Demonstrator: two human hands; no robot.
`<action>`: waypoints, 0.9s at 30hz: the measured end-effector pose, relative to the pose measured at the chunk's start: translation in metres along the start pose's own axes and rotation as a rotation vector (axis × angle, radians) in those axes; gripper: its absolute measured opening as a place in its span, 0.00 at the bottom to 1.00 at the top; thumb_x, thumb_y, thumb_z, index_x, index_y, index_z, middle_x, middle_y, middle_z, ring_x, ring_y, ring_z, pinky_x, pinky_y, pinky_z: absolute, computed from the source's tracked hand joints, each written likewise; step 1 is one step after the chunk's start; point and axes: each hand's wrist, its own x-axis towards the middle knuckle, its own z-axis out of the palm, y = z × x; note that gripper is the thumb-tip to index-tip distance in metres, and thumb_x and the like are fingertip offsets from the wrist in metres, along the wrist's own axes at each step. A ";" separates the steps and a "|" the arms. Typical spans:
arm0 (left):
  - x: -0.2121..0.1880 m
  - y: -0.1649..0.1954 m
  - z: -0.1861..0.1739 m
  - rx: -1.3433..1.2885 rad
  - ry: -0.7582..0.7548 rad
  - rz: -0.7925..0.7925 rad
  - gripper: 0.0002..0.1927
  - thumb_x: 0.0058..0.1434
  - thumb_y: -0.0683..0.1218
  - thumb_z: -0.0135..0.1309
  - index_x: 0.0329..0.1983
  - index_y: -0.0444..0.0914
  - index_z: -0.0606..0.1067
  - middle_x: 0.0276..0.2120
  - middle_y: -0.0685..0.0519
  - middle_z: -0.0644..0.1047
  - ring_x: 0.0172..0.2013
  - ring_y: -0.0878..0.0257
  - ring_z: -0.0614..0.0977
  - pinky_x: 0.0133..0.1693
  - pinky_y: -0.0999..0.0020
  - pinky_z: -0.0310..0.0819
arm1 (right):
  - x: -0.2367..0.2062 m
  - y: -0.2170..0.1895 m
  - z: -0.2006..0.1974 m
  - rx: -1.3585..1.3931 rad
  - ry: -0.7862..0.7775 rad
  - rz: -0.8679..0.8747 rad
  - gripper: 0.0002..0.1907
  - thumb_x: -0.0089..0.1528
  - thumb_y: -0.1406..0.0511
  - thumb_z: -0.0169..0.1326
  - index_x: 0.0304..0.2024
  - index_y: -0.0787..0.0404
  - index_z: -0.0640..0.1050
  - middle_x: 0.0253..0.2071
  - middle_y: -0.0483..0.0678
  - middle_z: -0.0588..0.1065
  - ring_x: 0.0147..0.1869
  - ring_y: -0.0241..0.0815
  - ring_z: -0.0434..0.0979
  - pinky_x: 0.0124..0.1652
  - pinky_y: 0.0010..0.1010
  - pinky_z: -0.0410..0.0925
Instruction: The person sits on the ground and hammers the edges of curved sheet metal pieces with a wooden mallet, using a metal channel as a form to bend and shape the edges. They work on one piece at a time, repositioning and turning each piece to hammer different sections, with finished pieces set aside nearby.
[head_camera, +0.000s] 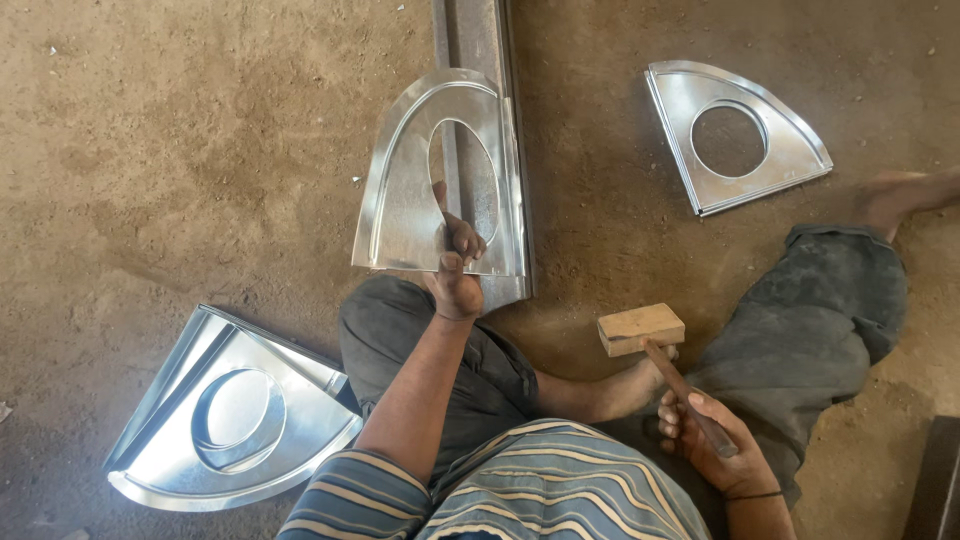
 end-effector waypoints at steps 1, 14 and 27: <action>0.001 -0.001 -0.001 0.001 0.015 -0.001 0.60 0.55 0.73 0.62 0.76 0.30 0.55 0.32 0.60 0.64 0.29 0.70 0.64 0.35 0.71 0.63 | 0.000 0.001 0.006 -0.044 0.008 -0.023 0.22 0.60 0.54 0.54 0.46 0.65 0.74 0.32 0.47 0.69 0.37 0.42 0.69 0.38 0.36 0.66; -0.001 -0.009 -0.006 0.016 0.082 -0.007 0.63 0.56 0.77 0.57 0.78 0.28 0.55 0.27 0.63 0.59 0.28 0.71 0.61 0.35 0.72 0.61 | 0.013 -0.038 0.165 -0.375 0.060 -0.497 0.11 0.67 0.60 0.52 0.43 0.62 0.71 0.30 0.47 0.70 0.24 0.36 0.68 0.23 0.29 0.65; 0.000 -0.006 -0.002 0.049 0.094 -0.050 0.62 0.54 0.75 0.61 0.77 0.30 0.55 0.29 0.61 0.63 0.30 0.70 0.63 0.35 0.71 0.61 | 0.107 -0.039 0.219 -0.848 0.103 -0.306 0.14 0.68 0.53 0.44 0.40 0.56 0.73 0.22 0.44 0.66 0.19 0.33 0.65 0.18 0.28 0.61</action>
